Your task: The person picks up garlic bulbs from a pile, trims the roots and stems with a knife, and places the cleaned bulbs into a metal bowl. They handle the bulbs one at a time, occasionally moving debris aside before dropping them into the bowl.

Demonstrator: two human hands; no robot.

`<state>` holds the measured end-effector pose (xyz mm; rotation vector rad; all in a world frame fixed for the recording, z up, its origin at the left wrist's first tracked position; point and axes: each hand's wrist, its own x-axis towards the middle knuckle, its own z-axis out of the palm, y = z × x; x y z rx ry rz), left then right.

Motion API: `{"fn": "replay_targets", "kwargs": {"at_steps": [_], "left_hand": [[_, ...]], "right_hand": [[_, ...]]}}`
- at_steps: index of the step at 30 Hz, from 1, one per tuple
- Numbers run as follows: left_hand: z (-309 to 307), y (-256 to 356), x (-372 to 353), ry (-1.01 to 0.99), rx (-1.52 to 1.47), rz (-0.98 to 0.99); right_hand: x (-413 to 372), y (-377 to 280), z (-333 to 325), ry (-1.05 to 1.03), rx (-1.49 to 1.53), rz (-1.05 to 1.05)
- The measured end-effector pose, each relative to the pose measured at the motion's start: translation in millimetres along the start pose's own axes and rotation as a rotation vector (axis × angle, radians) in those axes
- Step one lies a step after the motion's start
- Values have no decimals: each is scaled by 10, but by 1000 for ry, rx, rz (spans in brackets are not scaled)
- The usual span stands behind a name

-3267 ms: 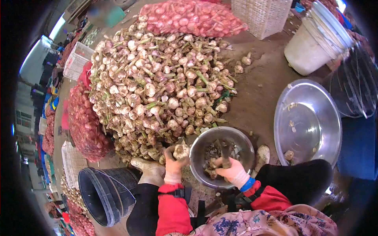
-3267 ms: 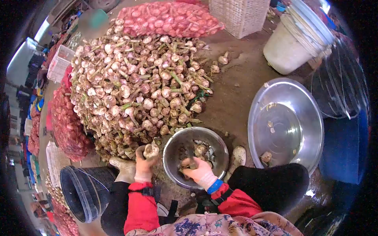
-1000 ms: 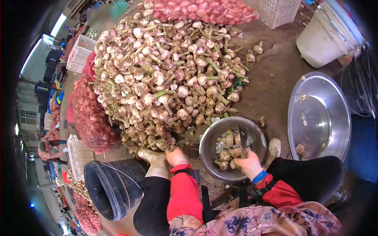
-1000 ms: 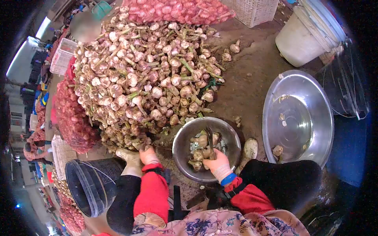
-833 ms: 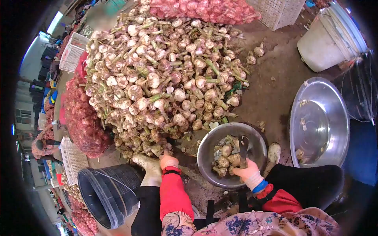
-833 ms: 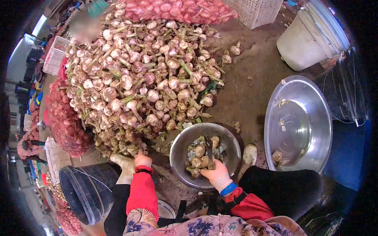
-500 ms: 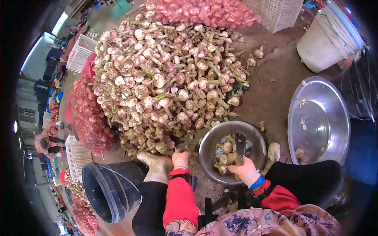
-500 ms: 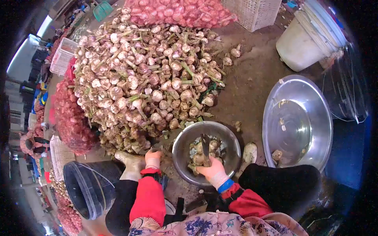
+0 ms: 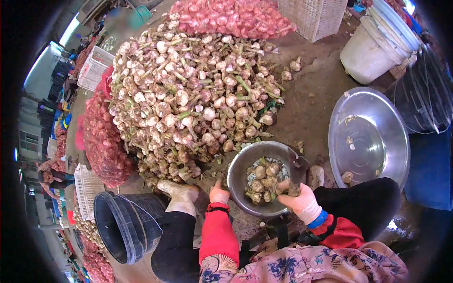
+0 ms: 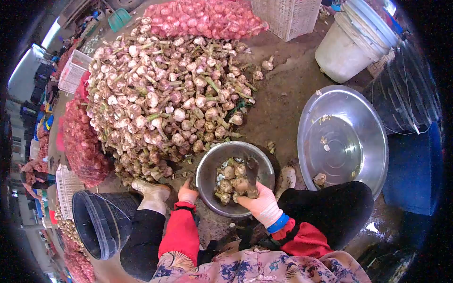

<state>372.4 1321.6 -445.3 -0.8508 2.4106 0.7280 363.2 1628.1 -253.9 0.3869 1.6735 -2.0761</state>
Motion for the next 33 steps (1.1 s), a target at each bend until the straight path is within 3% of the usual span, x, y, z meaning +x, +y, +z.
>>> {"fn": "replay_targets", "kwargs": {"at_steps": [3, 5, 7, 9, 11, 15, 17, 18, 19, 21, 22, 24, 25, 27, 29, 31, 33], "left_hand": [[-60, 19, 107, 8, 152, 50], [-179, -12, 180, -48, -74, 28], [-230, -104, 157, 266, -223, 46], [-254, -368, 423, 333, -664, -124], [-730, 273, -248, 273, -1223, -24], [-805, 709, -1005, -137, -1597, 199], [-745, 988, -1454, -292, -1646, 270], [-633, 901, -1522, -437, -1554, 315], [-605, 931, -1663, -404, -1462, 207], [-678, 1188, -1945, -153, -981, 373], [-770, 1256, -2097, -155, -973, 380], [-932, 1301, -2341, -139, -260, 559], [-898, 1228, -2335, -137, -254, 556], [-795, 1055, -2259, -271, -254, 504], [-858, 1184, -2431, -254, -223, 509], [-733, 977, -2377, 34, -333, 596], [-749, 860, -2353, 9, -500, 499]], "right_hand": [[135, 147, 80, -52, -17, 79], [199, 152, 158, -85, -30, 135], [255, 227, 185, -76, 28, 132], [293, 290, 193, -60, -66, 101], [288, 333, 219, -63, -7, 89], [220, 237, 253, -75, 158, -12], [113, 59, 225, -140, 131, 62], [85, 75, 220, -184, 129, -129], [-7, -26, 179, -301, 180, -37], [1, 127, 87, -378, 122, -127], [-44, 113, 59, -373, 128, -134], [-125, 81, 19, -490, 88, -101], [-148, 82, 13, -493, 95, -101], [-168, 87, 29, -549, -430, -463], [-218, 67, 54, -556, -435, -515], [-251, 34, 67, -461, -343, -565], [-336, -27, 79, -395, -319, -485]]}}
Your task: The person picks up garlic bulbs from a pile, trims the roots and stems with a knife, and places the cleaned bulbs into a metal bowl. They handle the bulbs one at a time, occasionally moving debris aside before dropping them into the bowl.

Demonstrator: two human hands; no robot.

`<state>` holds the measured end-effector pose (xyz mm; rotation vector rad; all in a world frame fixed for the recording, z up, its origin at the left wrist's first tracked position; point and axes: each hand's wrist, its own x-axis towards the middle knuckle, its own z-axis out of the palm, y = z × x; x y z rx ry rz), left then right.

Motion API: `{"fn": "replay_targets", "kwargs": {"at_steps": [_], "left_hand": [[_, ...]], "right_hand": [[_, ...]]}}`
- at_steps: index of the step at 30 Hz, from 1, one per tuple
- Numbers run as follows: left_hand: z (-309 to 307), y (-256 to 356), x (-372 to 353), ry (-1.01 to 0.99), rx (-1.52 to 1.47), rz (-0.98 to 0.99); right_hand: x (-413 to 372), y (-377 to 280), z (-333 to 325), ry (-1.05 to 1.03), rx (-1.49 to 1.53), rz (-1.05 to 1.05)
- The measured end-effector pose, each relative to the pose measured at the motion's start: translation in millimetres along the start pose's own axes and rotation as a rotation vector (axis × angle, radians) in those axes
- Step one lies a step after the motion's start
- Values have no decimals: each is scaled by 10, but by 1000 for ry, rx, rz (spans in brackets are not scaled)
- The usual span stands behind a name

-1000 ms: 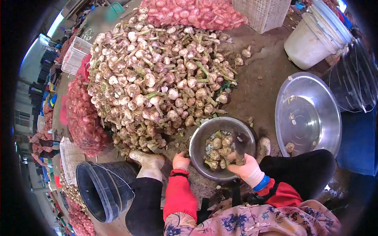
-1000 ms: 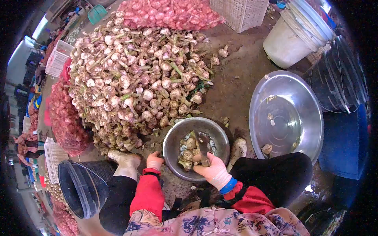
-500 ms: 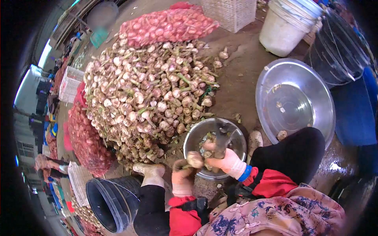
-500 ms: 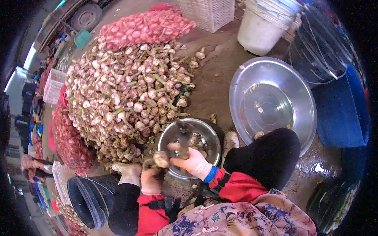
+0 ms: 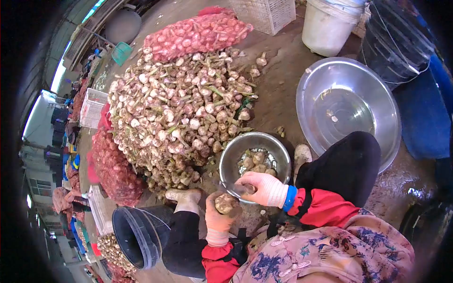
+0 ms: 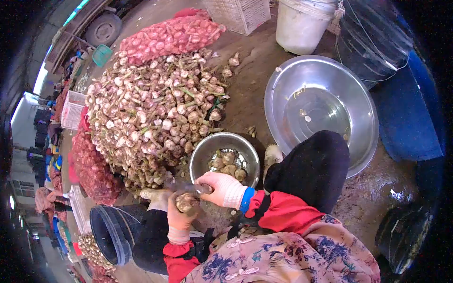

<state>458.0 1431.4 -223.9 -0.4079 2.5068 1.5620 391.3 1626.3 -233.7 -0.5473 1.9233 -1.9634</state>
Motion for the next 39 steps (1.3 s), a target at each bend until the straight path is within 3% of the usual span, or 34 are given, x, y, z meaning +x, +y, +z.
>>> {"fn": "replay_targets", "kwargs": {"at_steps": [2, 3, 4, 6, 10, 17, 18, 20, 21, 23, 24, 25, 26, 27, 28, 29, 30, 32, 34, 36, 39], "left_hand": [[-153, -253, 70, 1, 534, 570], [-110, -349, 6, 0, -22, 381], [-89, -237, -39, 4, -22, 379], [-73, 84, -130, -1, -493, 93], [24, 227, -182, 100, -126, 174], [127, -25, -144, 229, -6, 323], [148, -5, -155, 225, -3, 322], [191, 104, -184, 182, -599, -26], [181, 54, -195, 180, -594, -31], [233, -12, -114, 226, -343, 201], [238, -17, -126, 218, -346, 205], [211, 60, -196, 259, -194, 241], [151, 180, -284, 301, -35, 276], [133, 610, -413, 207, -95, 383], [112, 576, -448, 257, -264, 408], [31, 527, -421, 308, -389, 312], [3, 463, -357, 339, -530, 220], [-98, 267, -201, 276, -536, 195], [-124, 123, -70, 303, -720, 4], [-81, 103, -5, 230, -783, 40], [-28, 84, 54, 37, -961, 133]], "right_hand": [[-4, -107, -38, -213, -575, 67], [-32, 17, 43, -244, -636, 26], [-51, 13, 84, -248, -636, 25], [-65, -7, 157, -307, -703, -16], [-49, -21, 196, -349, -754, -19], [19, 288, 214, -312, -792, -45], [41, 332, 198, -312, -792, -50], [81, 379, 167, -313, -791, -60], [90, 386, 177, -305, -800, -22], [137, 423, 184, -307, -813, -11], [148, 436, 174, -319, -819, 0], [177, 297, 34, -262, -634, 318], [186, 697, -209, -101, -742, 539], [186, 890, -530, 5, -550, 696], [302, 508, -586, 482, 212, 827], [456, 715, -429, 594, -208, 603], [427, 903, -273, 550, -75, 514], [381, 700, -116, 469, -273, 168], [265, 464, 22, 419, -235, -149], [174, 426, 107, 268, -314, -312], [140, 351, 205, 77, -405, -291]]}}
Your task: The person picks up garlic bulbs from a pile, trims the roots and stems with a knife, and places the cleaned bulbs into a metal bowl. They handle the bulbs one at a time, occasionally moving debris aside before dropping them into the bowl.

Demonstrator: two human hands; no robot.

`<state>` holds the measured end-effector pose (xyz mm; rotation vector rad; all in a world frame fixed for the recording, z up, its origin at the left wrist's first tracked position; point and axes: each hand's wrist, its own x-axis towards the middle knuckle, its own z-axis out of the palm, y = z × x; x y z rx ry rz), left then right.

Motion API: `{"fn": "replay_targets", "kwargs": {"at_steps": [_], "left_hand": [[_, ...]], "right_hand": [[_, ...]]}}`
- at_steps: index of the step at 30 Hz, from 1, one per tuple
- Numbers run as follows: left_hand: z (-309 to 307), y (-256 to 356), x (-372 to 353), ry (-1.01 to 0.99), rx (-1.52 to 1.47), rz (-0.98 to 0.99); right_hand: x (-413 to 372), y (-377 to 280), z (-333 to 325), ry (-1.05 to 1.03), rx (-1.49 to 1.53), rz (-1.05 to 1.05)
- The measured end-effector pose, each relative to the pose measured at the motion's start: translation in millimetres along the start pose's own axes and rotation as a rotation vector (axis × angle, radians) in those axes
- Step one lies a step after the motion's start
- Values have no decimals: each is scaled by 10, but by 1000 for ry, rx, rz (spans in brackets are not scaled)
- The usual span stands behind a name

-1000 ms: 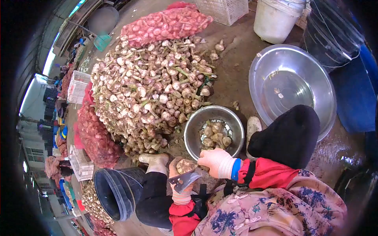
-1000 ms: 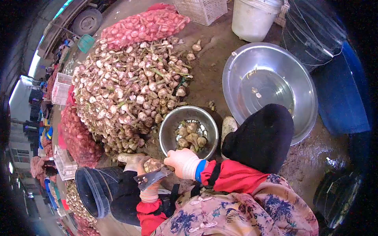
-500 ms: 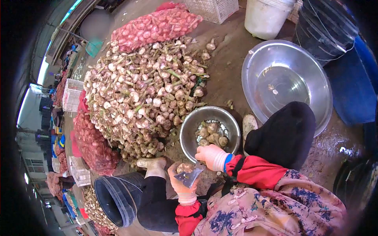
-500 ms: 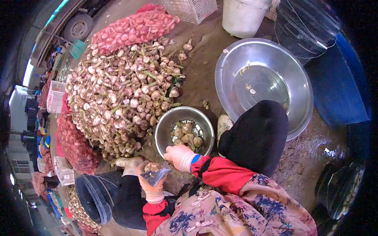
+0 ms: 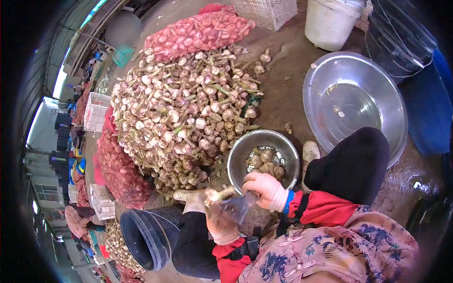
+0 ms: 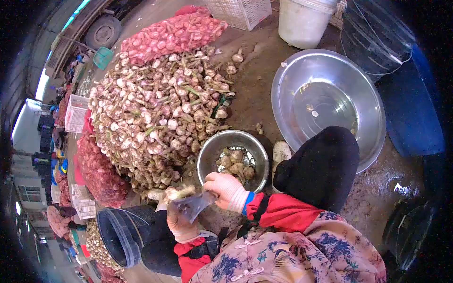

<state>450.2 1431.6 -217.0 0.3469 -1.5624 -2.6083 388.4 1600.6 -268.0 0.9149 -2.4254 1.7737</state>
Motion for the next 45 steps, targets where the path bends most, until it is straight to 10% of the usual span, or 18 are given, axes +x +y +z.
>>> {"fn": "replay_targets", "kwargs": {"at_steps": [10, 12, 13, 15, 21, 23, 27, 33, 36, 37, 40, 45], "left_hand": [[450, -154, 27, 278, -263, -134], [448, -114, 39, 274, -537, -224], [497, -92, 63, 271, -533, -221], [638, -36, 171, 235, -458, -246], [-151, -1158, 673, 164, 63, -608], [-769, -1875, 839, 145, 841, -648], [-719, -1441, 1344, 123, 1323, -431], [-1303, -529, 2686, 1005, 736, 181], [-1644, -407, 3191, 990, 1230, -548], [-2384, -741, 3356, 518, 1495, -346], [-1563, -502, 3035, 895, 745, -102], [-1699, -512, 2793, 517, 930, -119]], "right_hand": [[76, 148, -40, 14, -105, 9], [-72, 521, 69, 36, -123, 241], [-122, 897, 92, -137, 19, 799], [-250, 1090, 25, 339, 40, 1066], [-9, 934, 55, 501, 499, 795], [-74, 986, 173, 488, 421, 777], [-18, 878, 167, 471, 530, 859], [186, 745, 85, 359, 681, 1060], [220, 730, 120, 341, 629, 1015], [201, 740, 154, 357, 627, 992], [209, 708, 176, 351, 602, 1010], [32, 775, 287, 337, 603, 943]]}}
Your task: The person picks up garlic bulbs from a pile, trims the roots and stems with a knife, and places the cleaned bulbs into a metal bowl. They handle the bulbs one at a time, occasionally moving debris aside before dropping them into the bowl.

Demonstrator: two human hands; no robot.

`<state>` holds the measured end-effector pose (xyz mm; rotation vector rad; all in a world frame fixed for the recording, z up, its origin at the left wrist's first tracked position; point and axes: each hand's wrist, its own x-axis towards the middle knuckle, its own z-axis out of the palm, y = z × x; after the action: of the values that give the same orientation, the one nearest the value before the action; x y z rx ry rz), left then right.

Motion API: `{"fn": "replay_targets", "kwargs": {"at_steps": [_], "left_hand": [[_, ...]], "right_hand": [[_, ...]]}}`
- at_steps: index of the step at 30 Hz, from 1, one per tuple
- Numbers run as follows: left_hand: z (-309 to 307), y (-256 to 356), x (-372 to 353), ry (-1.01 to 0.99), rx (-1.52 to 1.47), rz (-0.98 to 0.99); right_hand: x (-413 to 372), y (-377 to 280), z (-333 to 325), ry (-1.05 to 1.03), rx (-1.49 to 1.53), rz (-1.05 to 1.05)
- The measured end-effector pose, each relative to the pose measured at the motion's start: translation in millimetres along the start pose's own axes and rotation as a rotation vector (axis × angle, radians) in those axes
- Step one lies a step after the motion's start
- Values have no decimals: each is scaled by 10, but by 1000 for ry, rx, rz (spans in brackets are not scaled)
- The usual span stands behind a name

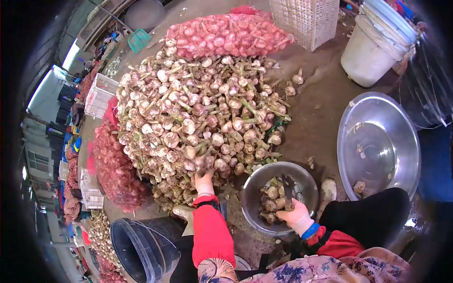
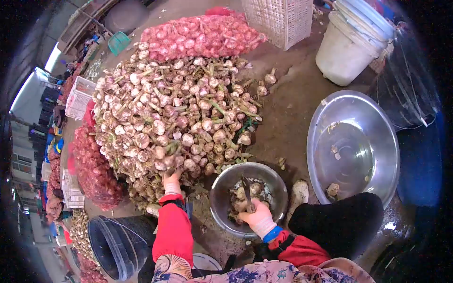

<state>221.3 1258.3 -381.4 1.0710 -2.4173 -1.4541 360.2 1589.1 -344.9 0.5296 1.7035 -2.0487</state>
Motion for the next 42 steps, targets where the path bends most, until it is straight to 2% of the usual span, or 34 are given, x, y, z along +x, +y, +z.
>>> {"fn": "replay_targets", "kwargs": {"at_steps": [2, 3, 4, 6, 7, 8, 10, 11, 12, 14, 15, 16, 18, 19, 21, 22, 24, 25, 26, 28, 29, 30, 32, 34, 35, 36, 38, 39, 41, 42], "left_hand": [[71, 24, -40, -40, -206, 13], [107, -168, 136, -144, -301, 62], [123, -5, 52, -151, -310, 72], [146, 472, -165, 50, 117, -140], [203, 467, -23, 150, 380, -343], [239, 346, 161, 148, 373, -342], [235, 92, 385, -32, 559, -294], [224, -8, 358, -36, 410, -270], [231, -104, 350, -38, 411, -278], [213, -188, 191, -113, 6, -183], [124, -140, -64, -269, -85, -362], [183, -919, 113, -271, -45, -20], [26, -986, -258, -366, 511, 349], [35, -987, -395, -371, 516, 349], [55, -935, -617, -44, 301, 349], [56, -797, -649, -44, 298, 356], [36, -378, -653, 229, -602, -543], [-66, -239, -689, 195, -458, -486], [-120, -93, -848, 195, -457, -473], [-160, 110, -1253, -41, -605, 50], [-249, 36, -1475, -118, -178, 170], [-304, -6, -1628, -338, -476, -71], [-275, 412, -2278, -412, -641, -133], [-301, 516, -2595, -598, -307, -121], [-306, 688, -2764, -639, -206, -45], [-298, 746, -2903, -639, -204, -53], [-308, 779, -3104, -658, -384, 92], [-351, 660, -3040, -681, -242, 144], [-411, 719, -3132, -602, -277, 75], [-440, 729, -3177, -529, -313, 9]], "right_hand": [[-140, -197, -7, -55, 75, -33], [-265, -395, -27, -59, 93, -51], [-302, -427, -55, -52, 91, -63], [-318, -463, -98, -26, 41, -37], [-339, -534, -96, -26, 31, -18], [-342, -584, -78, -24, 27, -23], [-337, -613, -24, -52, 63, 11], [-300, -534, -14, -59, 36, -13], [-259, -537, 16, -59, 32, -6], [-238, -532, 92, -57, 14, 13], [-222, -573, 105, -66, 20, 136], [-196, -595, 124, -68, 31, 144], [-191, -587, 132, -54, 12, 162], [-152, -483, 166, -50, 92, 23], [-195, -402, 88, -61, 68, 43], [-221, -470, 65, -76, 42, 59], [-285, -581, 36, -70, 14, 82], [-312, -602, 31, -79, 47, 84], [-341, -644, 27, -88, 82, 88], [-385, -713, 20, -112, 102, 128], [-355, -648, 56, -121, 182, -29], [-348, -605, 64, -125, 256, -185], [-388, -671, 17, -263, 317, -191], [-457, -700, -26, -412, 318, -260], [-471, -729, -85, -546, 312, -243], [-513, -743, -127, -577, 125, -185], [-560, -638, -93, -629, -75, -382], [-588, -607, -86, -635, -71, -377], [-632, -661, -88, -647, 35, -576], [-713, -687, -135, -593, 61, -502]]}}
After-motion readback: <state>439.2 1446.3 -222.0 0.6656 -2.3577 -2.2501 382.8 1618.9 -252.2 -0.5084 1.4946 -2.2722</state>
